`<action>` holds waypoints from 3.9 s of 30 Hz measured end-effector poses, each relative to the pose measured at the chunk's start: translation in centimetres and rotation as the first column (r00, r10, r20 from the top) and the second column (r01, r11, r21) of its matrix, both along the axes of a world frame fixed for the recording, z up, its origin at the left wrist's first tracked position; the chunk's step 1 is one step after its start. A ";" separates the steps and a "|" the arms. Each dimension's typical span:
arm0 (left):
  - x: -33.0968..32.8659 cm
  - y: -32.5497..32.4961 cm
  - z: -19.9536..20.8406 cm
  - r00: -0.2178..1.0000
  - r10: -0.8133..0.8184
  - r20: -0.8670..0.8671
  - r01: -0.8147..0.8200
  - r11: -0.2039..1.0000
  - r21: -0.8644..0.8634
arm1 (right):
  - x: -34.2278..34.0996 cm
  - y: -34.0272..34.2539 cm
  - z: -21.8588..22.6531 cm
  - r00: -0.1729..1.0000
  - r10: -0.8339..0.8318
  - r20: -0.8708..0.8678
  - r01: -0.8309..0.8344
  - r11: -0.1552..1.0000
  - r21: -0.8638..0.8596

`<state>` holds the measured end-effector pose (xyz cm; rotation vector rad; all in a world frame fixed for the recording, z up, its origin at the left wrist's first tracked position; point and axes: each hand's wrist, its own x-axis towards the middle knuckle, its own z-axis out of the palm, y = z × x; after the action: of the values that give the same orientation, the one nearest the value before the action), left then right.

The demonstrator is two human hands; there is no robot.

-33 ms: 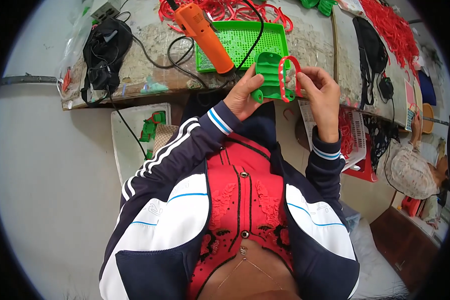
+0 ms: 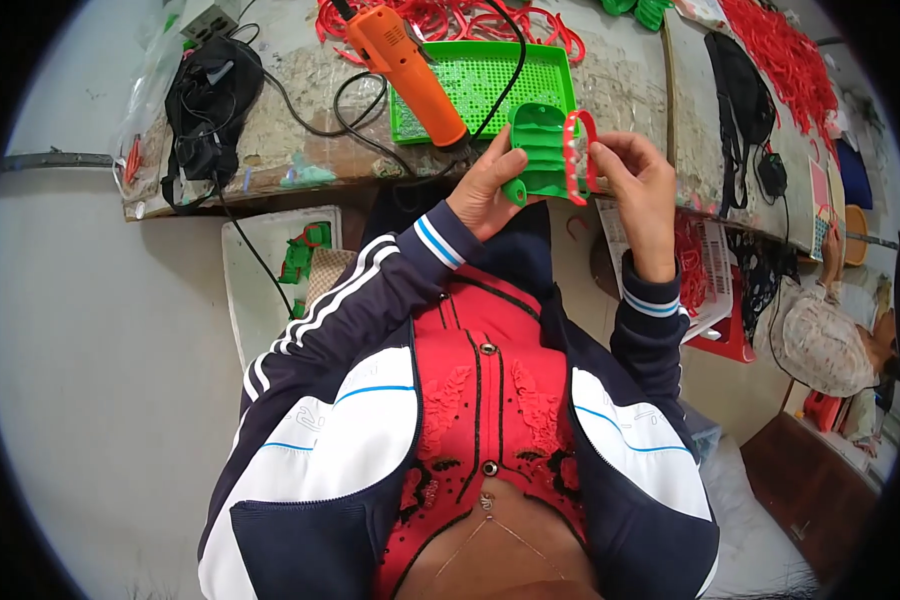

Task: Assemble green plastic parts and red mesh using a handheld glue gun at a factory workbench.

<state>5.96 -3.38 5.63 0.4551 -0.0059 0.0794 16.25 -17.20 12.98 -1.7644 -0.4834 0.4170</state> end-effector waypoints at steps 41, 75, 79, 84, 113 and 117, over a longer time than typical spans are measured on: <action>-0.9 -0.3 0.4 0.998 0.060 0.004 -0.060 0.979 0.194 | -1.8 0.7 -2.8 0.981 -0.078 0.178 0.098 0.990 -0.105; -2.7 -0.3 -1.8 0.977 -0.213 0.029 0.209 0.910 -0.357 | -2.2 0.1 -4.0 0.938 0.177 -0.297 -0.131 0.977 0.168; -3.6 0.3 -2.7 0.984 -0.175 -0.009 0.162 0.926 -0.340 | -2.5 0.8 -4.8 0.951 0.209 -0.228 -0.189 0.976 0.107; -5.8 1.4 -3.4 0.972 -0.219 -0.080 0.205 0.967 -0.154 | -3.4 3.9 -2.5 1.000 0.013 0.024 -0.017 0.989 0.145; -7.6 1.9 -4.3 0.972 -0.227 -0.063 0.230 0.972 0.049 | -3.7 14.3 -4.7 0.952 0.278 0.131 -0.280 0.960 -0.001; -8.5 2.1 -3.6 0.958 -0.267 -0.100 0.276 0.957 0.088 | -3.9 12.8 -2.8 0.968 0.123 0.218 -0.153 0.980 0.127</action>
<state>-2.49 -1.32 2.07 0.5549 0.0136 -0.2131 12.31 -4.39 10.14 -1.6483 -0.7714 0.2865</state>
